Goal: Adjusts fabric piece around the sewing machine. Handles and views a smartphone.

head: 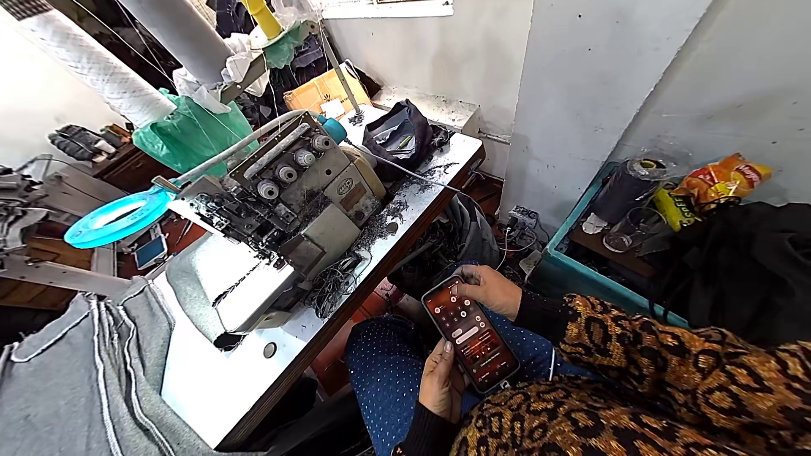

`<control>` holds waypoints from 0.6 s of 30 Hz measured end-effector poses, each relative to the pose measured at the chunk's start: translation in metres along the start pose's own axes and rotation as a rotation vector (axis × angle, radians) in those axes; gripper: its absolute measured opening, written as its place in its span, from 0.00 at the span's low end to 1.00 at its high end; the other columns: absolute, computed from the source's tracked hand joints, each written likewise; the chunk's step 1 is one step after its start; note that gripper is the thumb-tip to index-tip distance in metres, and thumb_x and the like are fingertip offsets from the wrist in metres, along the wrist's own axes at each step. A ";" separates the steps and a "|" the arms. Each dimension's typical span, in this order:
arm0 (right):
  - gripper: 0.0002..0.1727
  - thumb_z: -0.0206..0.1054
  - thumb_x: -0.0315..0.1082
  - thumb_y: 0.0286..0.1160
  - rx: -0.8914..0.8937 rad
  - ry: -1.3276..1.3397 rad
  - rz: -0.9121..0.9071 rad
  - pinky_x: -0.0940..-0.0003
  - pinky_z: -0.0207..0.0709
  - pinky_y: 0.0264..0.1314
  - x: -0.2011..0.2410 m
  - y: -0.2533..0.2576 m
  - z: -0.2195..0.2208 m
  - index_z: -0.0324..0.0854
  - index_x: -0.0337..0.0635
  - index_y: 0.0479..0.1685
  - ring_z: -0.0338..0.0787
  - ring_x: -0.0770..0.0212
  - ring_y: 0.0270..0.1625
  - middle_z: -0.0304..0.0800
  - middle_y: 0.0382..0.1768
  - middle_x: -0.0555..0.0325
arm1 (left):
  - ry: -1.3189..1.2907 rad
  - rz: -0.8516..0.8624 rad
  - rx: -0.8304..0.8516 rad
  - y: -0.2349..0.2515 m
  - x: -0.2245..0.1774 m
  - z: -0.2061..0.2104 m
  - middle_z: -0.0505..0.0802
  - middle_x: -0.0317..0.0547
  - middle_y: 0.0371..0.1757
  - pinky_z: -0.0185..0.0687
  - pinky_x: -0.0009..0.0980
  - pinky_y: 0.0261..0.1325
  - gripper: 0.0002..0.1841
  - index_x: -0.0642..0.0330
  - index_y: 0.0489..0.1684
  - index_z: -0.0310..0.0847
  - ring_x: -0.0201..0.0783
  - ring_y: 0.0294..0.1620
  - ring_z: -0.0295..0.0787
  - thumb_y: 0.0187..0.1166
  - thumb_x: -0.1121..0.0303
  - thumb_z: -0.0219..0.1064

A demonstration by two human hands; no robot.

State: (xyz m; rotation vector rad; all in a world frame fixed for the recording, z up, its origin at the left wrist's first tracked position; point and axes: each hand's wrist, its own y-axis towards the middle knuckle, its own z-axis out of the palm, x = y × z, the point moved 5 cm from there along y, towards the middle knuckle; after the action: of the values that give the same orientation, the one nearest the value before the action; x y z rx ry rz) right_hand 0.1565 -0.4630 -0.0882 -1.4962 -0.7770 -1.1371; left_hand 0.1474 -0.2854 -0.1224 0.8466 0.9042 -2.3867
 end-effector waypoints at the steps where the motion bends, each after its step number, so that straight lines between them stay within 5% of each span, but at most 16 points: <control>1: 0.12 0.66 0.28 0.82 0.001 0.000 0.002 0.67 0.84 0.49 0.000 0.000 0.000 0.80 0.32 0.57 0.90 0.64 0.39 0.91 0.39 0.50 | 0.000 -0.001 -0.001 0.000 0.000 0.000 0.94 0.55 0.52 0.92 0.41 0.56 0.21 0.69 0.73 0.66 0.44 0.50 0.96 0.92 0.69 0.36; 18: 0.15 0.69 0.29 0.79 0.007 -0.027 0.007 0.65 0.85 0.49 -0.001 0.002 0.001 0.79 0.33 0.60 0.91 0.63 0.39 0.91 0.40 0.49 | -0.006 -0.005 -0.006 0.000 -0.002 0.002 0.94 0.55 0.53 0.92 0.42 0.56 0.20 0.69 0.73 0.66 0.45 0.51 0.96 0.92 0.70 0.35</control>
State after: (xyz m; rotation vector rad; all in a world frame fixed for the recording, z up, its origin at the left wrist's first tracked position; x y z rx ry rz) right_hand 0.1579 -0.4620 -0.0894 -1.5102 -0.7922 -1.1100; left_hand 0.1477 -0.2859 -0.1200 0.8354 0.9117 -2.3882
